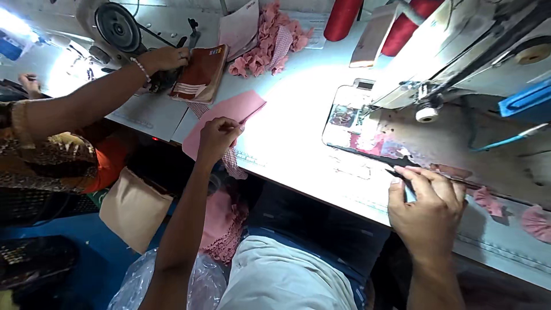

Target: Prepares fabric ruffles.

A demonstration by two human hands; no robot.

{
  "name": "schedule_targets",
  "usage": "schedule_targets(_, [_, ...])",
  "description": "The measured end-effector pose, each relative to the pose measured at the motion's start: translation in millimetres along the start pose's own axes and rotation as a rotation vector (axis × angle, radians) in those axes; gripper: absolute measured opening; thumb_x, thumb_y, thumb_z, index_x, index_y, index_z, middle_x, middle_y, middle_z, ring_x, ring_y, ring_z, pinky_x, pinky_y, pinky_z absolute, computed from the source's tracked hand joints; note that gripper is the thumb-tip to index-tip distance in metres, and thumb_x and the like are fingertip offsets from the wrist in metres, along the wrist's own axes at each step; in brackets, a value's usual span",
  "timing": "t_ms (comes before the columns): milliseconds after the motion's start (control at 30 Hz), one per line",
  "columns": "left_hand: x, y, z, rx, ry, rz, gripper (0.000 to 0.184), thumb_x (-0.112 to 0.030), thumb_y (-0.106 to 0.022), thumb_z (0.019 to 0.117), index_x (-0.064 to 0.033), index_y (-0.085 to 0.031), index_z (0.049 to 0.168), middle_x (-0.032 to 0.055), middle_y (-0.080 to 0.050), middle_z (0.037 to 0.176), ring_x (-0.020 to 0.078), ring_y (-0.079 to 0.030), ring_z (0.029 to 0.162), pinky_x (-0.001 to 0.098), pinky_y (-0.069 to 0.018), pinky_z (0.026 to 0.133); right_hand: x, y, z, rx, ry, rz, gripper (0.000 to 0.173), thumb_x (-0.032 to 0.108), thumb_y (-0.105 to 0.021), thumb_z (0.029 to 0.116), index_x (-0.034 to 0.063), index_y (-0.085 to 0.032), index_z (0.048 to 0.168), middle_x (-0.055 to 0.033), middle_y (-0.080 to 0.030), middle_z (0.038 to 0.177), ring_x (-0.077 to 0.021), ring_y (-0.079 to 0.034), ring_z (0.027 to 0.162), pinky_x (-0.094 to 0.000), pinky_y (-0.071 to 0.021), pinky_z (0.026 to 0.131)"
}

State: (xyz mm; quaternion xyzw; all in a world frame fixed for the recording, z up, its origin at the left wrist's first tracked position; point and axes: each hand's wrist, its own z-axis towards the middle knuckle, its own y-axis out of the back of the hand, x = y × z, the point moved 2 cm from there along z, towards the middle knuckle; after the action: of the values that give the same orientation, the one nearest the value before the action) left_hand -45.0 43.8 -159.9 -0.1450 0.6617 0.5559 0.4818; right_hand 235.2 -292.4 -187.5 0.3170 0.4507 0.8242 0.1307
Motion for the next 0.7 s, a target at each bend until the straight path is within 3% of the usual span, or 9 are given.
schedule_targets(67, [1.4, -1.0, 0.3, -0.007, 0.02, -0.021, 0.021, -0.03, -0.078, 0.0913, -0.0106, -0.075, 0.097, 0.0035, -0.071, 0.096, 0.0115, -0.067, 0.086, 0.0319, -0.057, 0.078, 0.3, 0.8, 0.2, 0.002, -0.003, 0.005, 0.036, 0.025, -0.051, 0.1034, 0.0074, -0.073, 0.125, -0.0215, -0.066, 0.13, -0.0449, -0.057, 0.122, -0.0603, -0.0391, 0.105])
schedule_targets(167, [4.9, -1.6, 1.8, 0.002, 0.006, 0.021, 0.023, -0.036, -0.076, 0.0922, -0.0133, -0.077, 0.094, 0.0027, -0.071, 0.105, 0.0156, -0.065, 0.102, 0.0377, -0.0537, 0.088, -1.0, 0.6, -0.2, 0.005, -0.005, 0.007, 0.036, 0.025, -0.05, 0.1037, 0.0076, -0.074, 0.125, -0.0214, -0.066, 0.13, -0.0451, -0.057, 0.122, -0.0602, -0.039, 0.105])
schedule_targets(400, [7.1, -4.1, 2.4, 0.029, -0.068, 0.077, 0.024, -0.035, -0.07, 0.0955, -0.0126, -0.079, 0.096, 0.0034, -0.073, 0.111, 0.0187, -0.062, 0.113, 0.0449, -0.0478, 0.099, -1.1, 1.7, -0.4, 0.008, -0.013, 0.018, 0.036, 0.024, -0.051, 0.1034, 0.0063, -0.073, 0.125, -0.0228, -0.066, 0.13, -0.0459, -0.056, 0.123, -0.0607, -0.0378, 0.106])
schedule_targets(467, [8.4, -2.6, 2.4, 0.039, -0.061, 0.061, 0.023, -0.032, -0.068, 0.0974, -0.0113, -0.078, 0.1, 0.0045, -0.073, 0.105, 0.0177, -0.065, 0.107, 0.0423, -0.052, 0.095, -1.1, 2.2, -0.7, 0.012, -0.009, 0.023, 0.035, 0.024, -0.052, 0.1035, 0.0062, -0.073, 0.125, -0.0234, -0.065, 0.131, -0.0467, -0.056, 0.124, -0.0622, -0.0375, 0.107])
schedule_targets(533, [8.0, -0.6, 2.5, 0.054, -0.033, 0.003, 0.023, -0.031, -0.067, 0.099, -0.0099, -0.076, 0.101, 0.0032, -0.072, 0.096, 0.0124, -0.067, 0.091, 0.0348, -0.0557, 0.082, -1.1, 2.2, -0.7, 0.012, -0.008, 0.021, 0.035, 0.024, -0.051, 0.1036, 0.0067, -0.073, 0.126, -0.0233, -0.065, 0.13, -0.0462, -0.056, 0.123, -0.062, -0.0381, 0.106])
schedule_targets(600, [4.8, 1.6, 3.0, 0.069, -0.001, -0.042, 0.022, -0.027, -0.065, 0.1015, -0.0071, -0.074, 0.101, 0.0012, -0.069, 0.085, 0.0063, -0.063, 0.072, 0.0265, -0.0539, 0.068, -0.8, 2.4, -0.4, 0.009, -0.008, 0.018, 0.036, 0.025, -0.052, 0.1035, 0.006, -0.073, 0.125, -0.0233, -0.065, 0.13, -0.0461, -0.057, 0.123, -0.0615, -0.0381, 0.106])
schedule_targets(700, [1.4, 4.1, 5.2, 0.088, 0.038, -0.096, 0.023, -0.026, -0.061, 0.1039, -0.0048, -0.07, 0.102, 0.0009, -0.065, 0.08, 0.0043, -0.058, 0.064, 0.0222, -0.05, 0.061, -1.4, 2.9, -0.2, -0.008, -0.005, 0.006, 0.036, 0.025, -0.052, 0.103, 0.0057, -0.073, 0.124, -0.023, -0.066, 0.13, -0.0465, -0.056, 0.123, -0.0606, -0.0371, 0.107])
